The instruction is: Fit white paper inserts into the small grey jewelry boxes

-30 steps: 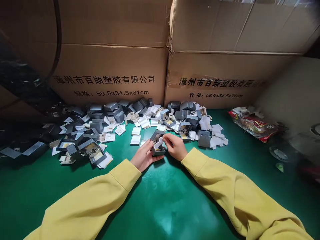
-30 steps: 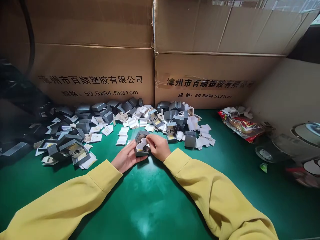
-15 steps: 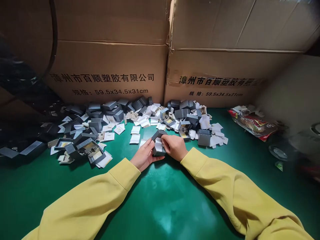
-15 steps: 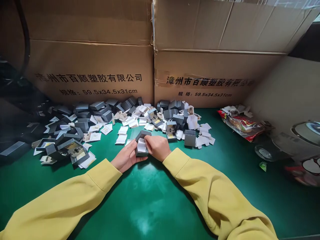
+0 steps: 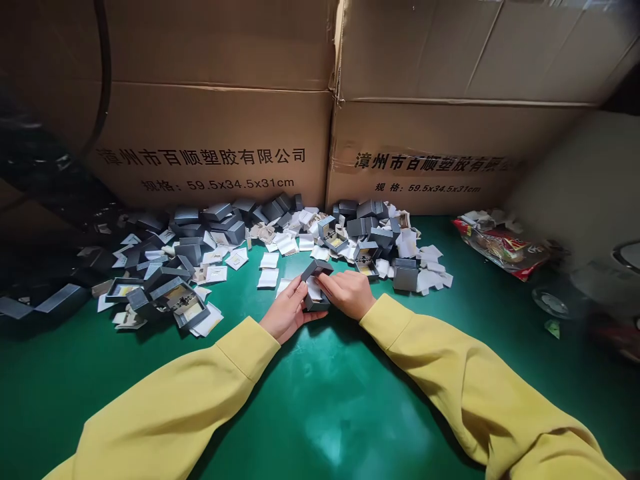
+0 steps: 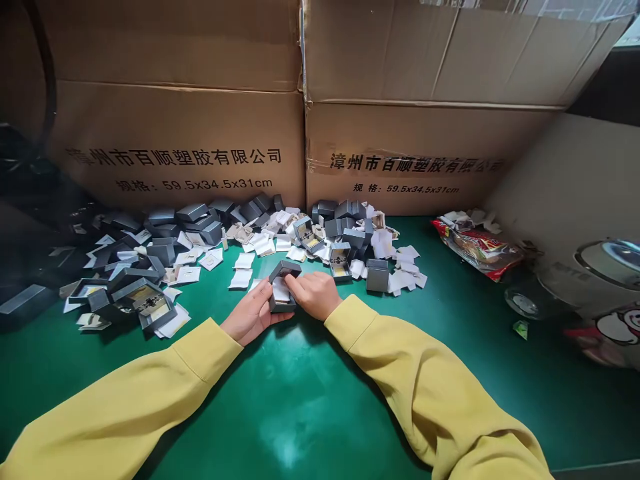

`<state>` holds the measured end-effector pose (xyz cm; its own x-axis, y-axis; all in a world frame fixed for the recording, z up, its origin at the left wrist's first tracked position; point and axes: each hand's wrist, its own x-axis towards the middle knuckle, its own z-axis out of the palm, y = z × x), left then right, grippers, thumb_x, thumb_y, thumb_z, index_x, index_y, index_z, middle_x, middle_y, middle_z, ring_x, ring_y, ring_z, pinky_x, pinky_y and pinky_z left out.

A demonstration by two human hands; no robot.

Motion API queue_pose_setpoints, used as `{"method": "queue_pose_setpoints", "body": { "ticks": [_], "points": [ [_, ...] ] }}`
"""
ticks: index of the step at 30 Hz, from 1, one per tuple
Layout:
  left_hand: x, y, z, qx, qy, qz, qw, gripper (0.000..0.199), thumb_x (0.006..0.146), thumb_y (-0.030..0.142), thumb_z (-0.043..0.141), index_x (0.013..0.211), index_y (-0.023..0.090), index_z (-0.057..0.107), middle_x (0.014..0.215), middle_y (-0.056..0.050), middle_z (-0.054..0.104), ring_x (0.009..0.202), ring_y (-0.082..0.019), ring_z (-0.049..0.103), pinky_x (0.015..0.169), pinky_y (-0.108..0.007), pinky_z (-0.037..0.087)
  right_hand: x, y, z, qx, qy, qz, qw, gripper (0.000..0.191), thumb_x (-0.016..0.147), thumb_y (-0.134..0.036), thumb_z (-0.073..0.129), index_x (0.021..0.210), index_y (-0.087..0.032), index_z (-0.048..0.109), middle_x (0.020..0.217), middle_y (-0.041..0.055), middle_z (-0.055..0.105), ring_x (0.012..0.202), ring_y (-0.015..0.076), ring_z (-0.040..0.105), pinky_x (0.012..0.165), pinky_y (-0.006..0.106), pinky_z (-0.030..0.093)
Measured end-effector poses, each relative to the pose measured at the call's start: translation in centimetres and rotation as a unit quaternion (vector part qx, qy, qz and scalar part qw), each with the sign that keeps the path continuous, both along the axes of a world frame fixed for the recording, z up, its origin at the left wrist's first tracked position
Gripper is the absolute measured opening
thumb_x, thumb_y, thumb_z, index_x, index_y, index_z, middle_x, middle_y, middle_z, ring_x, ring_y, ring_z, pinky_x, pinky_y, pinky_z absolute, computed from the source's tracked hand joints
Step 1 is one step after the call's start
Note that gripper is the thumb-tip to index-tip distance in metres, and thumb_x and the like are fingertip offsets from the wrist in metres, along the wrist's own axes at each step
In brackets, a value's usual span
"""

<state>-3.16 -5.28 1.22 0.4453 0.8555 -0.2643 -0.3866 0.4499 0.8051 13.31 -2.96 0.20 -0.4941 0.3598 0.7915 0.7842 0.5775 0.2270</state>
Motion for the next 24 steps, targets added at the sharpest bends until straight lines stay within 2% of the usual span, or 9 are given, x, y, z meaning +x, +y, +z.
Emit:
{"method": "queue_pose_setpoints", "body": {
  "ticks": [4,9,13,20,24],
  "points": [
    [0.0,0.1,0.0,-0.001,-0.006,0.008,1.0,0.035,0.082,0.037,0.056,0.115,0.025,0.05,0.103,-0.006,0.058,0.087,-0.016,0.057,0.076,-0.04,0.053,0.1,0.0,-0.2,-0.008,0.044,0.024,0.999,0.018,0.088,-0.024,0.049,0.097,-0.016,0.063,0.048,-0.0032,0.055,0.044,0.0068,0.044,0.049,0.026,0.026],
    [0.1,0.1,0.0,-0.003,-0.022,0.058,0.998,0.035,0.078,0.032,0.061,0.111,0.026,0.052,0.102,-0.004,0.058,0.086,-0.015,0.057,0.079,-0.042,0.052,-0.1,-0.3,0.5,-0.08,0.021,0.037,0.996,0.017,0.088,-0.028,0.048,0.087,-0.021,0.064,0.07,0.0004,0.065,0.059,0.0085,0.051,0.053,0.025,0.03],
    [0.0,0.1,0.0,0.015,-0.023,0.042,0.999,0.042,0.078,0.031,0.062,0.118,0.029,0.05,0.103,-0.004,0.058,0.087,-0.016,0.057,0.082,-0.043,0.051,-0.3,-0.4,1.2,-0.086,-0.009,0.016,0.996,0.023,0.089,-0.034,0.048,0.077,-0.02,0.062,0.065,-0.0012,0.062,0.059,0.0097,0.046,0.052,0.027,0.026],
    [-0.1,0.1,-0.2,0.028,-0.015,0.024,0.999,0.042,0.079,0.032,0.06,0.12,0.031,0.05,0.111,-0.005,0.056,0.095,-0.018,0.055,0.086,-0.046,0.049,-0.4,-0.3,1.2,-0.118,-0.046,0.006,0.992,0.027,0.092,-0.032,0.041,0.08,-0.019,0.061,0.064,-0.0003,0.058,0.061,0.0096,0.045,0.053,0.029,0.023],
    [-0.2,0.1,-0.1,0.033,-0.014,0.01,0.999,0.042,0.08,0.032,0.059,0.121,0.03,0.051,0.113,-0.005,0.056,0.099,-0.018,0.054,0.089,-0.046,0.048,-0.2,-0.1,1.2,-0.115,-0.053,0.021,0.992,0.029,0.092,-0.033,0.041,0.076,-0.018,0.06,0.061,-0.0009,0.056,0.058,0.0089,0.045,0.052,0.028,0.022]
  ]
}}
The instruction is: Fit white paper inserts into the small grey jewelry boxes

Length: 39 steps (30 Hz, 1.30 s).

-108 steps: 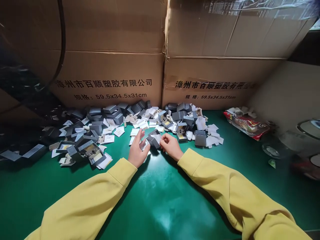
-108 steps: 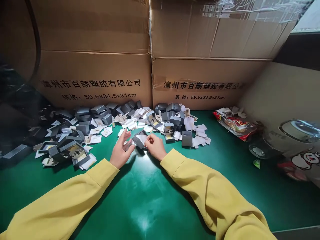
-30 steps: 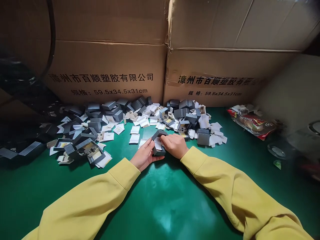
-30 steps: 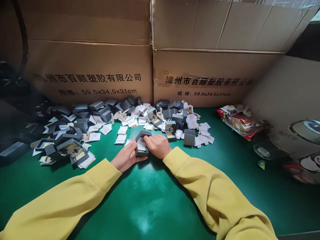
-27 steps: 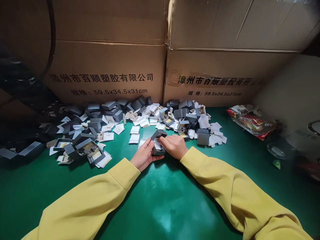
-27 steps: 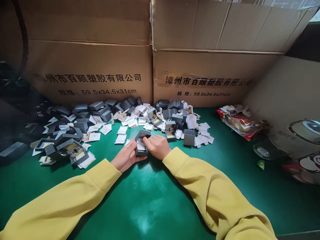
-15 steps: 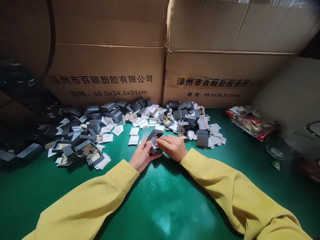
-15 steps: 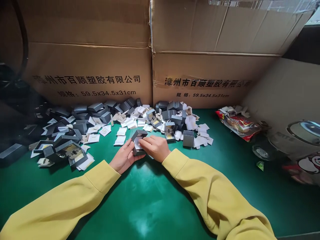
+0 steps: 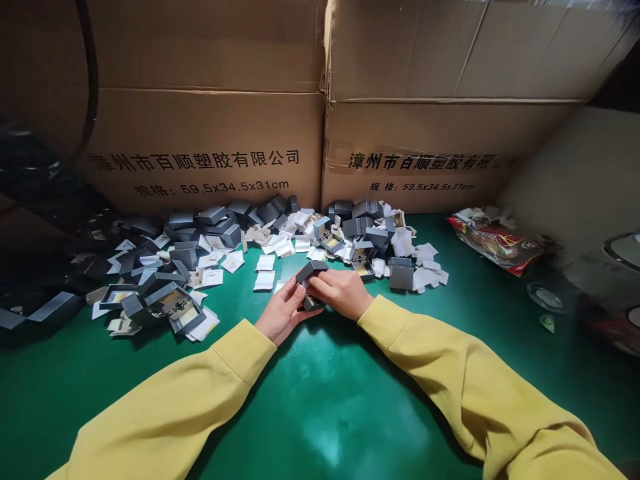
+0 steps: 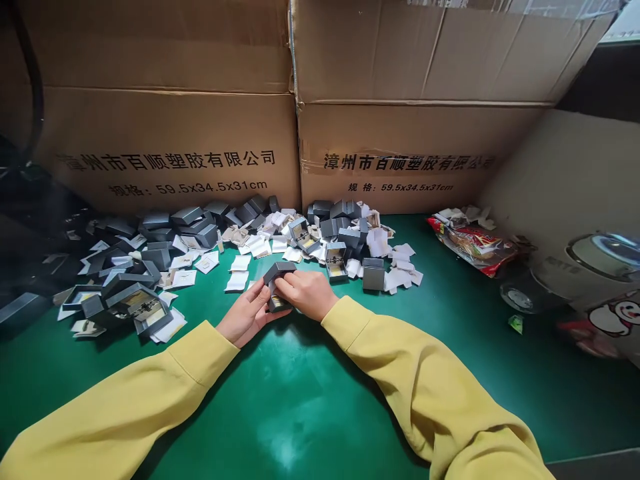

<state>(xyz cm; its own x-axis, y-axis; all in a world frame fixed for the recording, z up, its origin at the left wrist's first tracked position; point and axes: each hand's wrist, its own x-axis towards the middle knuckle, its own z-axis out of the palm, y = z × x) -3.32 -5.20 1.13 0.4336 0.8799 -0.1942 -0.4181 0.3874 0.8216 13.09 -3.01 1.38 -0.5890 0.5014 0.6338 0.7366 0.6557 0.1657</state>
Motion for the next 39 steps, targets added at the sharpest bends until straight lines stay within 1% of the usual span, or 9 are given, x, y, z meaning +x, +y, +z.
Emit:
{"method": "queue_pose_setpoints", "body": {
  "ticks": [7,11,15,20,23,28,31,34,39],
  "points": [
    [-0.2,0.0,0.1,-0.011,-0.006,-0.006,1.0,0.04,0.08,0.03,0.06,0.119,0.029,0.053,0.105,-0.004,0.059,0.096,-0.017,0.056,0.089,-0.049,0.047,0.2,0.0,0.1,0.042,0.012,0.032,0.999,0.024,0.091,-0.029,0.045,0.077,-0.018,0.06,0.063,-0.0004,0.058,0.059,0.0099,0.046,0.054,0.027,0.026],
    [-0.2,0.0,0.0,-0.011,-0.004,-0.009,1.0,0.043,0.079,0.03,0.061,0.121,0.03,0.052,0.11,-0.005,0.059,0.102,-0.021,0.055,0.09,-0.049,0.047,0.2,0.0,-0.4,0.008,0.033,0.031,0.999,0.024,0.091,-0.031,0.044,0.08,-0.018,0.059,0.065,0.0006,0.058,0.062,0.0096,0.048,0.055,0.026,0.026],
    [-0.2,-0.1,0.1,-0.005,-0.004,-0.011,1.0,0.048,0.076,0.027,0.064,0.122,0.034,0.051,0.125,-0.004,0.053,0.114,-0.025,0.049,0.092,-0.049,0.046,0.3,0.0,-1.0,-0.018,0.025,0.039,0.999,0.026,0.092,-0.031,0.041,0.081,-0.018,0.06,0.064,0.0008,0.056,0.06,0.0091,0.049,0.054,0.025,0.027],
    [-0.2,0.0,0.3,-0.006,-0.018,-0.013,1.0,0.049,0.075,0.027,0.065,0.122,0.034,0.051,0.127,-0.004,0.052,0.112,-0.025,0.052,0.092,-0.048,0.046,0.2,-0.2,-1.3,-0.024,0.026,0.023,0.999,0.026,0.092,-0.028,0.041,0.08,-0.017,0.06,0.066,0.0017,0.057,0.058,0.0092,0.05,0.054,0.025,0.029],
    [-0.2,0.1,0.2,-0.01,-0.037,-0.011,0.999,0.048,0.076,0.025,0.064,0.121,0.032,0.052,0.12,-0.005,0.056,0.105,-0.023,0.056,0.091,-0.049,0.046,0.1,-0.1,-1.5,-0.018,0.034,0.03,0.999,0.024,0.092,-0.027,0.041,0.086,-0.017,0.062,0.074,0.0043,0.063,0.063,0.0103,0.053,0.057,0.025,0.032],
    [-1.2,0.5,0.2,-0.03,-0.064,0.0,0.998,0.044,0.078,0.021,0.061,0.121,0.028,0.051,0.11,-0.007,0.06,0.092,-0.02,0.061,0.088,-0.051,0.047,0.4,-0.3,-1.2,0.008,0.056,0.063,0.996,0.021,0.089,-0.026,0.045,0.1,-0.019,0.062,0.101,0.0089,0.066,0.079,0.0149,0.056,0.069,0.03,0.037],
    [-3.0,1.2,0.9,-0.022,-0.075,0.044,0.996,0.04,0.081,0.02,0.056,0.121,0.022,0.05,0.111,-0.011,0.06,0.09,-0.022,0.063,0.082,-0.049,0.05,0.4,-0.6,-1.0,0.027,0.07,0.084,0.994,0.02,0.086,-0.023,0.048,0.102,-0.021,0.062,0.113,0.0073,0.063,0.09,0.0178,0.054,0.082,0.037,0.036],
    [-5.3,2.1,1.5,-0.015,-0.081,0.122,0.989,0.033,0.084,0.02,0.049,0.117,0.016,0.052,0.109,-0.013,0.061,0.092,-0.026,0.063,0.075,-0.043,0.054,0.0,-0.5,-1.4,0.006,0.056,0.071,0.996,0.019,0.085,-0.022,0.049,0.099,-0.022,0.062,0.113,0.0053,0.063,0.092,0.0185,0.052,0.085,0.038,0.034],
    [-7.4,3.3,1.3,-0.059,-0.113,0.211,0.969,0.03,0.085,0.024,0.043,0.104,0.007,0.058,0.1,-0.015,0.064,0.082,-0.023,0.064,0.07,-0.035,0.055,-2.6,2.5,-2.3,-0.069,0.06,0.024,0.996,0.018,0.087,-0.022,0.047,0.095,-0.019,0.063,0.11,0.0063,0.064,0.095,0.0198,0.05,0.082,0.037,0.033]
  ]
}}
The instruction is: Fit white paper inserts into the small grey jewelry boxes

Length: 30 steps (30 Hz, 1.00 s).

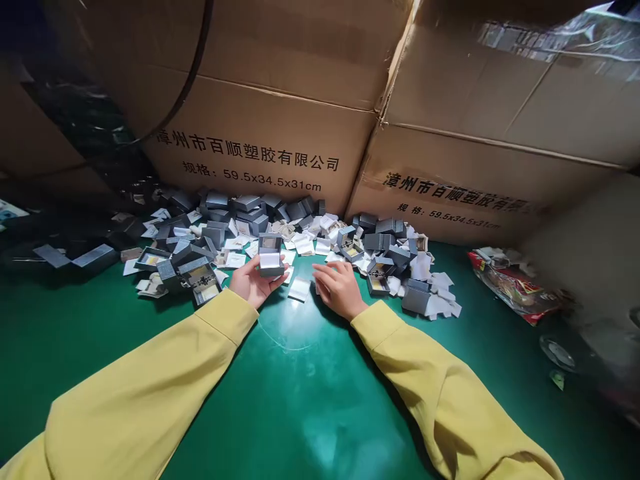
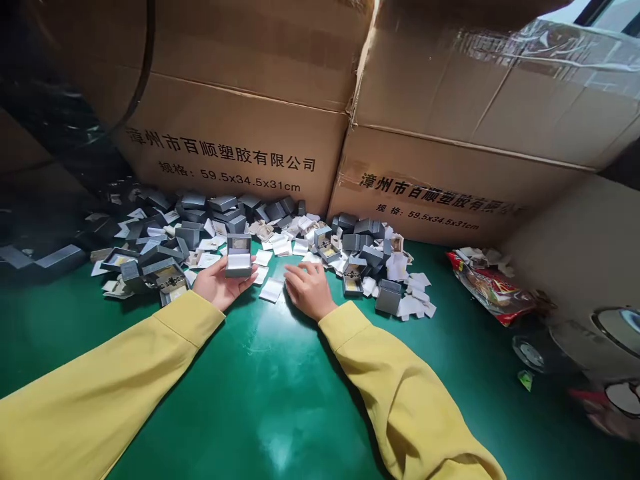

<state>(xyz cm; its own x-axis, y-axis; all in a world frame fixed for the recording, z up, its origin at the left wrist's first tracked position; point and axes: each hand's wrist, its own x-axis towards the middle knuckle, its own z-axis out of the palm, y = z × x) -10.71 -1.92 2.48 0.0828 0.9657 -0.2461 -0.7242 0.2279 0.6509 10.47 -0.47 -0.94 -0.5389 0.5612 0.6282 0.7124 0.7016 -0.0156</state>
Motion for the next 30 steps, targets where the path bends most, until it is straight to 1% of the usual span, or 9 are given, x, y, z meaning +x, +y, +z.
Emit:
{"method": "queue_pose_setpoints", "body": {
  "ticks": [4,8,13,17,19,21,23,26,30],
  "points": [
    [0.2,0.4,-0.7,-0.025,-0.015,-0.003,1.0,0.029,0.084,0.025,0.044,0.1,0.005,0.059,0.09,-0.014,0.066,0.072,-0.02,0.064,0.066,-0.033,0.055,-3.5,4.1,-0.1,-0.053,0.012,-0.027,0.998,0.021,0.088,-0.023,0.045,0.099,-0.019,0.063,0.11,0.0072,0.063,0.096,0.0203,0.048,0.079,0.034,0.034],
    [0.3,0.4,-1.1,-0.024,-0.021,-0.021,0.999,0.031,0.081,0.026,0.048,0.102,0.005,0.059,0.088,-0.014,0.067,0.071,-0.021,0.064,0.065,-0.034,0.054,-6.4,7.0,-0.1,-0.097,0.002,-0.065,0.993,0.025,0.087,-0.025,0.048,0.108,-0.019,0.058,0.108,0.0069,0.064,0.098,0.0219,0.047,0.077,0.034,0.034],
    [0.5,0.1,-1.0,-0.017,-0.023,-0.043,0.999,0.035,0.081,0.023,0.047,0.11,0.006,0.055,0.09,-0.013,0.067,0.073,-0.02,0.065,0.067,-0.033,0.054,-7.2,7.7,0.3,-0.09,-0.044,-0.137,0.985,0.018,0.084,-0.031,0.051,0.083,-0.018,0.064,0.085,0.0098,0.067,0.092,0.0257,0.047,0.074,0.037,0.03],
    [0.7,-0.1,-0.7,-0.018,-0.009,-0.06,0.998,0.039,0.083,0.023,0.045,0.117,0.006,0.051,0.092,-0.014,0.067,0.073,-0.021,0.066,0.069,-0.035,0.055,-6.8,7.2,0.5,-0.044,-0.08,-0.125,0.988,0.019,0.086,-0.02,0.047,0.077,-0.015,0.063,0.077,0.0115,0.066,0.087,0.0248,0.048,0.075,0.039,0.029],
    [0.8,-0.2,-0.6,-0.021,-0.005,-0.067,0.998,0.04,0.084,0.024,0.044,0.119,0.006,0.05,0.094,-0.015,0.067,0.076,-0.022,0.066,0.071,-0.036,0.055,-6.6,7.1,0.4,-0.034,-0.065,-0.125,0.989,0.022,0.087,-0.017,0.043,0.077,-0.015,0.063,0.075,0.0107,0.065,0.086,0.024,0.049,0.076,0.039,0.029],
    [0.8,-0.3,-0.6,-0.025,-0.003,-0.067,0.997,0.04,0.084,0.025,0.044,0.119,0.006,0.049,0.095,-0.015,0.067,0.08,-0.022,0.066,0.073,-0.035,0.055,-6.4,7.1,0.2,-0.034,0.003,-0.133,0.991,0.023,0.088,-0.019,0.042,0.08,-0.017,0.063,0.076,0.009,0.066,0.087,0.0228,0.051,0.078,0.039,0.031],
    [0.8,-0.3,-0.6,-0.03,0.001,-0.064,0.997,0.04,0.085,0.026,0.044,0.118,0.005,0.05,0.095,-0.015,0.066,0.082,-0.022,0.066,0.073,-0.033,0.055,-6.1,7.0,0.1,-0.039,0.117,-0.139,0.983,0.024,0.089,-0.024,0.041,0.084,-0.018,0.064,0.08,0.0077,0.066,0.088,0.021,0.053,0.08,0.037,0.033],
    [0.9,-0.4,-0.6,-0.037,0.008,-0.058,0.998,0.039,0.085,0.028,0.045,0.116,0.005,0.052,0.095,-0.016,0.066,0.082,-0.023,0.066,0.072,-0.031,0.055,-5.8,6.2,0.2,-0.062,0.288,-0.126,0.947,0.028,0.089,-0.03,0.039,0.085,-0.018,0.064,0.084,0.0073,0.066,0.086,0.0189,0.054,0.077,0.033,0.039],
    [1.1,-0.4,-0.6,-0.041,0.01,-0.051,0.998,0.035,0.086,0.029,0.044,0.113,0.007,0.053,0.092,-0.014,0.066,0.083,-0.021,0.066,0.07,-0.028,0.055,-4.8,4.2,0.8,-0.15,0.409,-0.083,0.896,0.031,0.087,-0.038,0.039,0.084,-0.017,0.061,0.079,0.0049,0.064,0.071,0.015,0.056,0.065,0.027,0.044]
  ]
}}
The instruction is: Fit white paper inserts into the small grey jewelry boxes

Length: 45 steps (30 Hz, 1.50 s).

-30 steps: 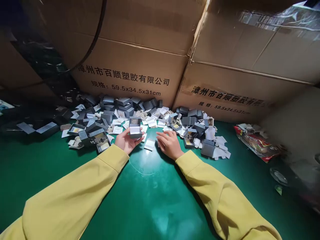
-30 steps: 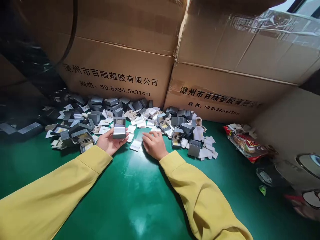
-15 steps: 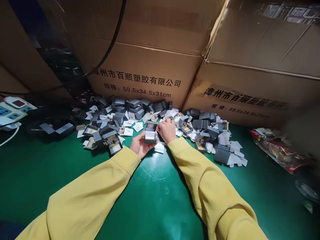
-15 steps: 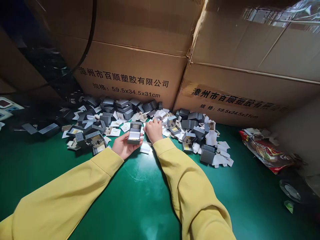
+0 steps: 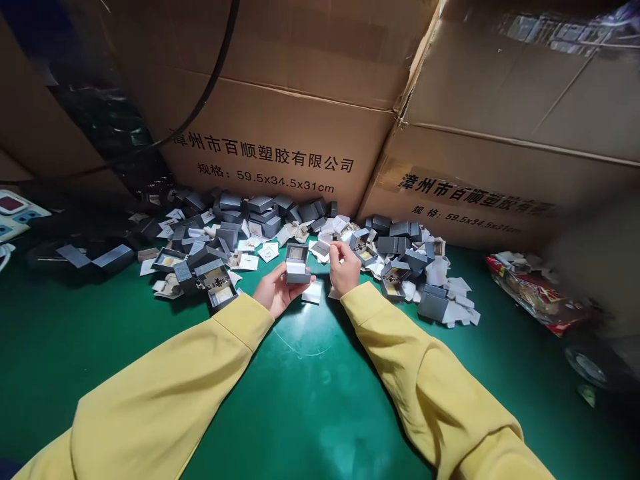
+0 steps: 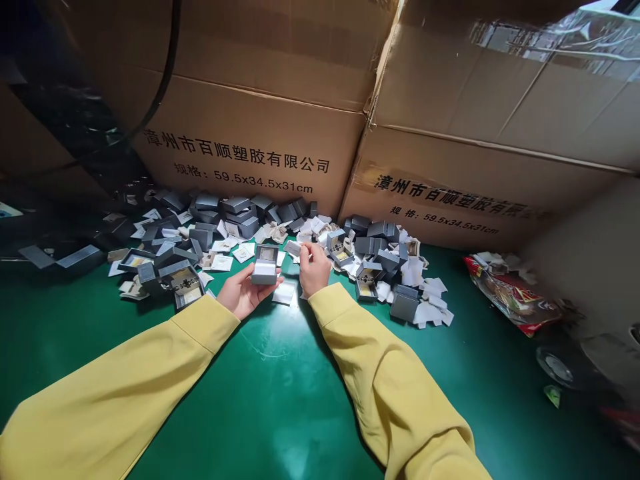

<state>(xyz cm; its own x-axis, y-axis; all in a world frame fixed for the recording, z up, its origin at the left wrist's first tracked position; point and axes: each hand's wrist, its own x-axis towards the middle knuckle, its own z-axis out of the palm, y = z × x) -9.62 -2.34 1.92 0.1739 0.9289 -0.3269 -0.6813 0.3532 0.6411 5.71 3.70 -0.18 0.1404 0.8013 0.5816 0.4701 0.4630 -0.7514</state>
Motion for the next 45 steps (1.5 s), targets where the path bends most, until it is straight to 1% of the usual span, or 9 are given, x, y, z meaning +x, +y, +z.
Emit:
{"method": "queue_pose_setpoints", "body": {
  "ticks": [5,8,14,18,25,30,34,39,45],
  "points": [
    [0.2,0.0,0.0,-0.003,0.006,-0.016,1.0,0.031,0.087,0.03,0.043,0.107,0.009,0.055,0.092,-0.013,0.067,0.083,-0.021,0.066,0.069,-0.028,0.055,2.6,-1.6,-0.2,-0.118,0.155,0.077,0.978,0.032,0.081,-0.047,0.046,0.085,-0.018,0.057,0.063,-0.0005,0.058,0.052,0.0116,0.053,0.051,0.026,0.047],
    [0.4,-0.2,0.2,-0.006,0.006,-0.046,0.999,0.03,0.088,0.031,0.042,0.102,0.009,0.057,0.091,-0.013,0.067,0.08,-0.022,0.067,0.07,-0.03,0.055,3.7,-1.6,-0.5,-0.151,0.23,0.077,0.958,0.033,0.075,-0.05,0.053,0.082,-0.018,0.055,0.062,-0.0014,0.058,0.054,0.0122,0.057,0.054,0.029,0.053],
    [2.8,-2.4,0.7,-0.051,-0.077,-0.091,0.992,0.038,0.087,0.041,0.041,0.092,0.009,0.059,0.079,-0.012,0.066,0.082,-0.026,0.065,0.084,-0.047,0.049,2.6,-1.3,0.3,-0.179,0.379,0.075,0.905,0.029,0.074,-0.045,0.057,0.084,-0.019,0.051,0.071,-0.0023,0.057,0.061,0.0087,0.059,0.057,0.023,0.054],
    [5.5,-3.7,0.3,-0.082,-0.122,-0.063,0.987,0.033,0.087,0.038,0.041,0.088,0.011,0.059,0.068,-0.009,0.062,0.074,-0.022,0.064,0.086,-0.048,0.047,1.9,-1.2,1.0,-0.188,0.428,0.063,0.882,0.027,0.074,-0.043,0.057,0.085,-0.019,0.05,0.067,-0.0045,0.055,0.057,0.0065,0.055,0.051,0.019,0.048],
    [8.3,-2.7,-0.7,-0.071,-0.13,-0.037,0.988,0.032,0.085,0.038,0.04,0.09,0.012,0.058,0.071,-0.009,0.062,0.083,-0.026,0.064,0.082,-0.043,0.047,3.4,-1.6,0.4,-0.153,0.351,-0.001,0.924,0.028,0.08,-0.049,0.046,0.082,-0.021,0.044,0.054,-0.0073,0.047,0.045,0.0074,0.047,0.038,0.018,0.036],
    [8.0,-1.6,-0.9,-0.021,-0.092,0.032,0.995,0.025,0.084,0.031,0.044,0.096,0.013,0.056,0.079,-0.008,0.064,0.084,-0.022,0.064,0.075,-0.035,0.049,5.8,-3.6,-0.7,-0.104,0.286,-0.027,0.952,0.033,0.081,-0.054,0.044,0.084,-0.021,0.043,0.053,-0.0077,0.045,0.043,0.0081,0.046,0.037,0.019,0.033],
    [7.1,-1.2,-0.8,0.013,-0.074,0.09,0.993,0.023,0.085,0.026,0.042,0.096,0.011,0.055,0.08,-0.008,0.064,0.079,-0.019,0.064,0.075,-0.032,0.051,7.1,-5.3,-1.4,-0.127,0.241,0.004,0.962,0.035,0.08,-0.056,0.045,0.084,-0.021,0.043,0.052,-0.0075,0.046,0.041,0.0082,0.045,0.035,0.019,0.033],
    [6.9,-2.4,-0.7,0.002,-0.01,0.001,1.0,0.022,0.085,0.032,0.044,0.091,0.014,0.054,0.078,-0.007,0.062,0.07,-0.018,0.062,0.07,-0.041,0.054,7.0,-6.0,-1.4,-0.141,0.217,0.054,0.964,0.032,0.08,-0.051,0.05,0.085,-0.02,0.045,0.053,-0.0065,0.051,0.039,0.0082,0.046,0.038,0.022,0.041],
    [6.9,-2.7,-0.7,0.001,0.025,-0.092,0.995,0.017,0.086,0.031,0.047,0.095,0.017,0.052,0.089,-0.008,0.061,0.076,-0.017,0.061,0.075,-0.046,0.053,6.9,-6.5,-0.6,-0.068,0.189,0.072,0.977,0.022,0.082,-0.04,0.053,0.091,-0.021,0.048,0.07,-0.0016,0.055,0.058,0.0117,0.057,0.049,0.026,0.053]
  ]
}}
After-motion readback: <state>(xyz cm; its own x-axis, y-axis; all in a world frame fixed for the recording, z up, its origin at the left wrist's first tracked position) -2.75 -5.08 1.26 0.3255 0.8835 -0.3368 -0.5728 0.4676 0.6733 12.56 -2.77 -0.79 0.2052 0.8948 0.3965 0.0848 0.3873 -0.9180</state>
